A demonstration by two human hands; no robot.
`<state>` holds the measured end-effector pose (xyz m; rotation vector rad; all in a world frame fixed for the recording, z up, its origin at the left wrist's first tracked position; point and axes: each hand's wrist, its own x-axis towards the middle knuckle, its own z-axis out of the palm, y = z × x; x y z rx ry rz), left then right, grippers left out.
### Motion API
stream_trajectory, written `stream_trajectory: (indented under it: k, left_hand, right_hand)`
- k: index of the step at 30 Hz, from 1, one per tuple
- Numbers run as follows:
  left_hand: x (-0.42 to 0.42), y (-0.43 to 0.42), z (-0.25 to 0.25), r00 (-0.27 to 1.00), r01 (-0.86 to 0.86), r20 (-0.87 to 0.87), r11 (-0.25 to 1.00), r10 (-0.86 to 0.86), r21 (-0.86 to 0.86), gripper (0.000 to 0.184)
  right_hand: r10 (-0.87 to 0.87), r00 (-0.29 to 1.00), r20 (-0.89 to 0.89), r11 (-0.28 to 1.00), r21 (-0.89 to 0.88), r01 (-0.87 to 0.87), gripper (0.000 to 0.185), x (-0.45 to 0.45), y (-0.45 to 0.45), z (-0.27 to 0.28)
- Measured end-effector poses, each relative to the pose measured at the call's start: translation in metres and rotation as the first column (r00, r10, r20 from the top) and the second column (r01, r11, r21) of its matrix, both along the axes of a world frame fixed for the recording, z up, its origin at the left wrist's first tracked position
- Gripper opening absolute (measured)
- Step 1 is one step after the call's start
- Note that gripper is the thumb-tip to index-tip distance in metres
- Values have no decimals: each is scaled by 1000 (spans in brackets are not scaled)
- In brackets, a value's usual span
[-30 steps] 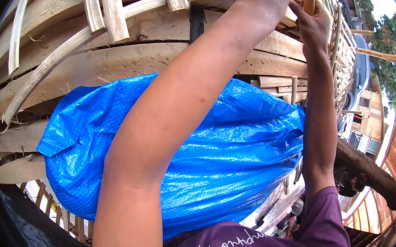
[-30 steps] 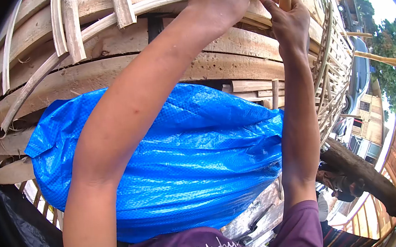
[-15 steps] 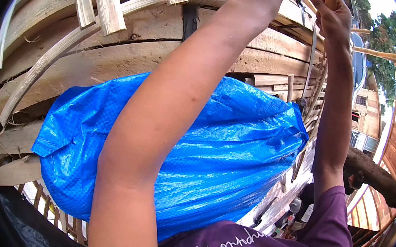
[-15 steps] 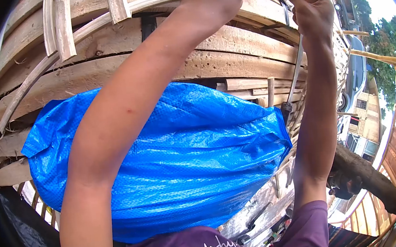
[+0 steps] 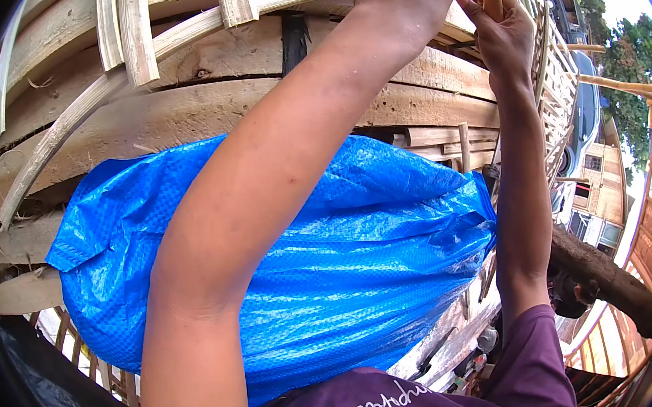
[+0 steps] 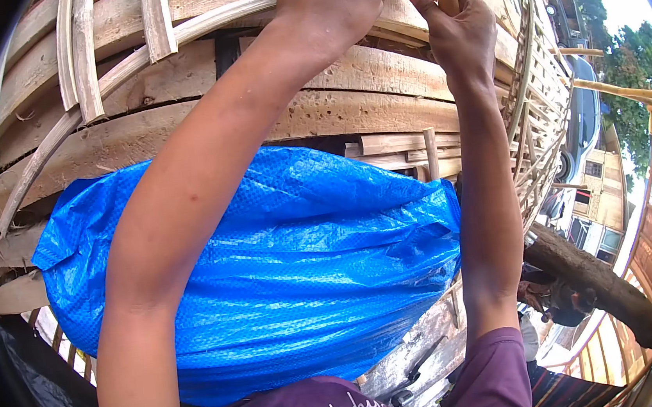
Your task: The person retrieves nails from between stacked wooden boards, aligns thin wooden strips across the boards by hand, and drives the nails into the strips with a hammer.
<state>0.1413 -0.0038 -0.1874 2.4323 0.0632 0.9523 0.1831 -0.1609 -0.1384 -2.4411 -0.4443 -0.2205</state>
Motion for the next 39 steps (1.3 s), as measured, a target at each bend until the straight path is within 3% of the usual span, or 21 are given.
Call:
stream_trajectory:
  k: [5,8,11,13,18,25,27,36,39]
  left_hand:
    - [-1,2,6,995,35,-91,999,-35,-8,16]
    - [-2,2,8,995,42,-85,998,-45,-37,15]
    - [0,-1,2,1000,-24,-9,1000,24,11,14]
    - [1,0,1,1000,-13,-16,1000,13,-17,14]
    - [-1,1,2,1000,22,-8,998,-22,-55,15]
    - [-4,2,4,997,45,-58,999,-46,-9,15]
    - [-4,3,4,997,44,-63,999,-44,0,15]
    - [-11,6,1,990,67,-119,997,-71,-33,19]
    - [-6,2,-3,997,17,-76,995,-10,98,15]
  right_hand:
    - [-36,999,5,999,1,36,32,5,-8,-2]
    - [4,1000,-18,996,93,-3,34,6,-11,-4]
    - [-38,997,-60,997,68,43,35,6,-13,-3]
    - [12,1000,21,998,55,-14,35,2,-8,-2]
    - [-38,999,12,999,-14,38,38,3,-7,-5]
    - [-69,997,-33,996,53,71,37,5,-10,-4]
    - [-22,999,46,997,71,19,31,8,-9,-12]
    - [-65,996,54,998,-5,65,31,0,-4,-9]
    - [-103,992,69,995,-4,103,30,-5,1,-9]
